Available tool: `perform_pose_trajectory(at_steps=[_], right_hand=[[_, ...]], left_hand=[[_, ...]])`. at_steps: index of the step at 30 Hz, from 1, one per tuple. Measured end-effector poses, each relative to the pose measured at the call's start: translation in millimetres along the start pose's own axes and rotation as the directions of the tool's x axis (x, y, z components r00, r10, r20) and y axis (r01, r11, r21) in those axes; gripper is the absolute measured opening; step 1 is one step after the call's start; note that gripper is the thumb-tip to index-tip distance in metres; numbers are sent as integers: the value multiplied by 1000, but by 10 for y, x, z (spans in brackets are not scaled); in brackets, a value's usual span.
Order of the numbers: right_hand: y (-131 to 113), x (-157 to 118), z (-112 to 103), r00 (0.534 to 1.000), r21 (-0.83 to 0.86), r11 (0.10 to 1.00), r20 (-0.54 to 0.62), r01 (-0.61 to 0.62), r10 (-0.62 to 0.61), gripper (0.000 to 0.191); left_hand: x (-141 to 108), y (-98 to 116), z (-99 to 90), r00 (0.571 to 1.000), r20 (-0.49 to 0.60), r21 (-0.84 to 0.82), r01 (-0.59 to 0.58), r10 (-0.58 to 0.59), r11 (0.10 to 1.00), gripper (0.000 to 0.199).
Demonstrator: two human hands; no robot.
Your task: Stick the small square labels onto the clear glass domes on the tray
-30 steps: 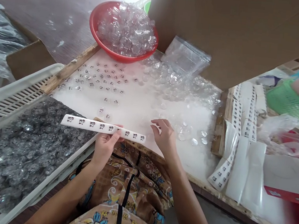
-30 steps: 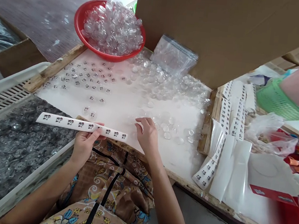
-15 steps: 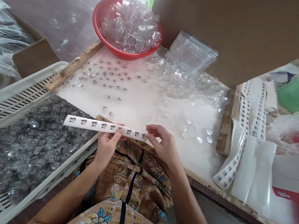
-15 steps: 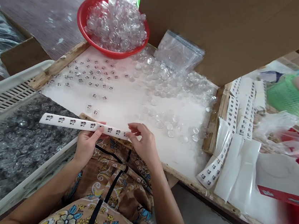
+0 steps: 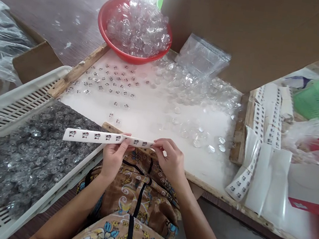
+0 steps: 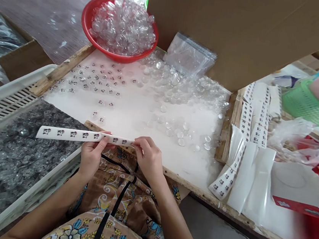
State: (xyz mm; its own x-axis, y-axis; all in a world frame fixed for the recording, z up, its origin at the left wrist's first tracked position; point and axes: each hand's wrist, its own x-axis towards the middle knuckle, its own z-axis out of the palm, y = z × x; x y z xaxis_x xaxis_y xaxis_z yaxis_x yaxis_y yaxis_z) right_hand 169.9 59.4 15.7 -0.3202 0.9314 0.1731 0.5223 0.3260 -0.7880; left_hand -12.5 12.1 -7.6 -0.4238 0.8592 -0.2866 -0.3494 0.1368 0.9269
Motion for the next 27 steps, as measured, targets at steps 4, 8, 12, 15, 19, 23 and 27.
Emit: perform_pose_trajectory(at_steps=[4, 8, 12, 15, 19, 23, 27], right_hand=[[178, 20, -165, 981, 97, 988, -145, -117, 130, 12], [502, 89, -316, 914, 250, 898, -94, -362, 395, 24], [607, 93, -283, 892, 239, 860, 68, -450, 447, 31], [576, 91, -239, 884, 188, 864, 74, -466, 461, 32], [549, 94, -220, 888, 105, 881, 48, -461, 458, 29], [515, 68, -166, 907, -41, 906, -19, -420, 420, 20], [447, 74, -35, 936, -158, 923, -101, -350, 337, 15]], left_hand=[[17, -45, -36, 1000, -9, -22, 16, -17, 1000, 35], [40, -61, -88, 1000, -2, -39, 18, -18, 999, 33], [44, -48, -101, 1000, 18, -24, 16, -15, 1000, 32], [42, -45, -89, 1000, 20, -16, 19, -19, 1000, 34], [44, -54, -77, 1000, 1, -20, 21, -21, 1000, 33], [49, -61, -77, 1000, 12, -25, 23, -23, 999, 33], [45, -55, -65, 1000, 20, -38, 18, -17, 999, 33]])
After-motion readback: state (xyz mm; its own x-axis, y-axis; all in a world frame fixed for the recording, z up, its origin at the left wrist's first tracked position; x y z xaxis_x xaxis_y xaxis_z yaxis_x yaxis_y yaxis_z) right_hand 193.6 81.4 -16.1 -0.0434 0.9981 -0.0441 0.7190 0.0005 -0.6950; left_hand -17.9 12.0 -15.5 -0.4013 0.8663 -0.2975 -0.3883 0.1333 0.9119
